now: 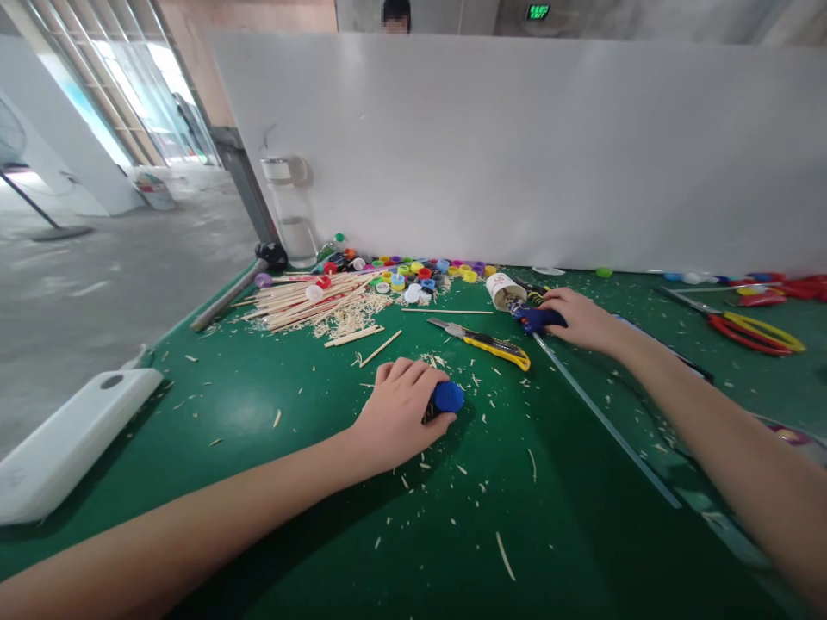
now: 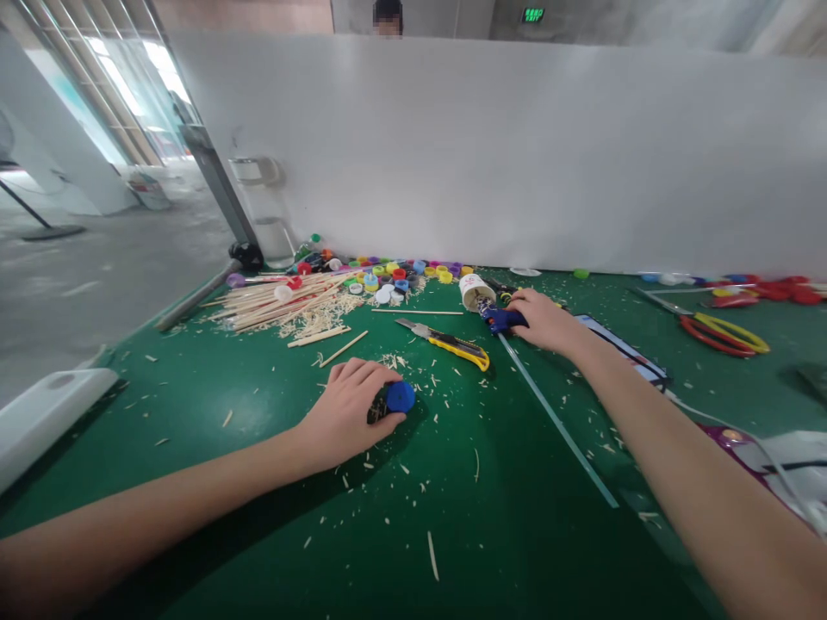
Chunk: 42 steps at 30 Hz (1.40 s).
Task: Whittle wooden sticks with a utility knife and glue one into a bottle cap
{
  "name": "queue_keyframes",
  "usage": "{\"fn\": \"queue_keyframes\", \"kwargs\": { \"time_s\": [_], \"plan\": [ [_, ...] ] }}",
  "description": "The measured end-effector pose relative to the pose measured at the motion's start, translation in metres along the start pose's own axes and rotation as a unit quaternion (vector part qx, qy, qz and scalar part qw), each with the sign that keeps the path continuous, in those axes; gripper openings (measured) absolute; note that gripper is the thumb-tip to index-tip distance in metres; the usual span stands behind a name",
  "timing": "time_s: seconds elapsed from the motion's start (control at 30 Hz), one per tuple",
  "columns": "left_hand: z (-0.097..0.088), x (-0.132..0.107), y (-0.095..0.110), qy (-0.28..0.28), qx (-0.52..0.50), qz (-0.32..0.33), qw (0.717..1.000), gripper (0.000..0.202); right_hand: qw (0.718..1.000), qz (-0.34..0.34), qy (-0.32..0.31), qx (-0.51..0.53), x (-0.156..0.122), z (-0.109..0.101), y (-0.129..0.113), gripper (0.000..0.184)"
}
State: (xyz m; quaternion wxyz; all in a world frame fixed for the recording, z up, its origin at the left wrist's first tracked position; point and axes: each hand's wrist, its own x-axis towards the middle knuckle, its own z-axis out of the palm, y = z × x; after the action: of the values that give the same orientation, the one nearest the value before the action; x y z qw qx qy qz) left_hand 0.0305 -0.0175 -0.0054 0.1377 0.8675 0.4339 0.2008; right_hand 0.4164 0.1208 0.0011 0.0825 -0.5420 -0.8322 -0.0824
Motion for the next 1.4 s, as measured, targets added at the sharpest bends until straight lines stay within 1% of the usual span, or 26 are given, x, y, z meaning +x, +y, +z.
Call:
{"fn": "queue_keyframes", "kwargs": {
  "time_s": [0.1, 0.2, 0.27, 0.37, 0.47, 0.57, 0.67, 0.77, 0.83, 0.93, 1.03, 1.17, 1.33, 1.4],
  "plan": [
    [0.0, 0.001, 0.0, -0.001, -0.001, -0.001, 1.0, 0.037, 1.0, 0.008, 0.026, -0.003, -0.006, -0.008, -0.01, 0.041],
    [-0.001, 0.0, 0.0, 0.0, -0.005, -0.006, 1.0, 0.038, 0.998, 0.003, 0.063, -0.001, -0.015, -0.024, -0.037, 0.043],
    [-0.001, -0.001, 0.001, 0.001, -0.007, -0.011, 1.0, 0.039, 0.998, -0.018, 0.059, 0.019, -0.022, -0.037, -0.061, 0.043],
    [-0.005, -0.001, -0.002, 0.004, -0.008, -0.021, 1.0, 0.04, 0.997, -0.058, 0.015, 0.053, -0.026, -0.056, -0.096, 0.045],
    [-0.015, 0.0, -0.013, 0.004, -0.006, -0.059, 0.998, 0.043, 0.99, -0.093, -0.033, 0.102, -0.013, -0.071, -0.123, 0.042],
    [-0.024, 0.003, -0.029, 0.011, 0.011, -0.101, 0.995, 0.043, 0.987, -0.087, -0.05, 0.129, 0.019, -0.075, -0.145, 0.042],
    [-0.026, 0.005, -0.039, 0.03, 0.041, -0.097, 0.994, 0.04, 0.985, -0.095, -0.059, 0.128, 0.06, -0.065, -0.166, 0.041],
    [-0.022, 0.004, -0.042, 0.035, 0.058, -0.081, 0.994, 0.039, 0.987, -0.108, -0.062, 0.102, 0.097, -0.044, -0.184, 0.038],
    [-0.02, 0.004, -0.043, 0.04, 0.071, -0.083, 0.993, 0.039, 0.989, -0.104, -0.059, 0.086, 0.116, -0.029, -0.19, 0.037],
    [-0.019, 0.005, -0.045, 0.043, 0.074, -0.094, 0.992, 0.039, 0.992, -0.086, -0.054, 0.074, 0.135, -0.011, -0.19, 0.035],
    [-0.02, 0.006, -0.046, 0.039, 0.059, -0.096, 0.993, 0.037, 0.994, -0.069, -0.051, 0.064, 0.145, 0.001, -0.185, 0.034],
    [-0.019, 0.005, -0.045, 0.034, 0.052, -0.075, 0.995, 0.037, 0.996, -0.058, -0.044, 0.058, 0.149, 0.011, -0.179, 0.035],
    [-0.017, 0.005, -0.046, 0.015, 0.041, -0.045, 0.998, 0.044, 0.996, -0.056, -0.026, 0.062, 0.145, 0.015, -0.181, 0.035],
    [-0.017, 0.005, -0.046, 0.012, 0.033, -0.046, 0.998, 0.046, 0.996, -0.057, -0.018, 0.069, 0.142, 0.014, -0.183, 0.036]
  ]
}}
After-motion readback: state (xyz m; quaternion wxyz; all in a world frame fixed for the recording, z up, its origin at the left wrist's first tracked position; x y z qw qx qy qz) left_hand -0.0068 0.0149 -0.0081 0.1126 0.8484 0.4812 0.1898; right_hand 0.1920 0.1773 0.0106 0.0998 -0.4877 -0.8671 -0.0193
